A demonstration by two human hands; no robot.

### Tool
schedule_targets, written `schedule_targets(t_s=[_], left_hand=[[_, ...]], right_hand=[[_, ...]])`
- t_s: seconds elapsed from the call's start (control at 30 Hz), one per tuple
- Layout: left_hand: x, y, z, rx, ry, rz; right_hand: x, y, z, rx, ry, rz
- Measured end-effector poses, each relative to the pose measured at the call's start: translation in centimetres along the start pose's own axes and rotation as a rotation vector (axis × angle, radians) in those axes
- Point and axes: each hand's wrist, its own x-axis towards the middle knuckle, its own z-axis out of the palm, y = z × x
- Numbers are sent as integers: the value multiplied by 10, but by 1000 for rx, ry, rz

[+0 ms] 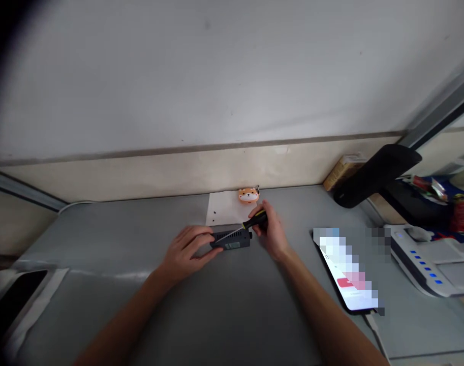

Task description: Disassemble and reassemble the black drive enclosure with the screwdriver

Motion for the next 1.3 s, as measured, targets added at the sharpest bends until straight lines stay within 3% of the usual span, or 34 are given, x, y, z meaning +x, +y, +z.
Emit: schedule_targets(t_s=[0.17,0.27,0.4,0.57,1.0,1.3], left_hand=[[1,2,1,26,33,35],[1,3,1,39,33,57],[2,4,-1,77,34,60],[4,8,-1,75,32,17],[5,7,-4,28,-38,47],[6,4,-11,10,-27,15]], right_hand=[[5,0,-4,37,78,-30],[8,2,-4,-68,122,-68],[7,7,1,-220,-1,-137],[3,9,6,-243,-103,-148],[2,11,4,-268,-131,-179],[3,5,4,-114,48,-122]])
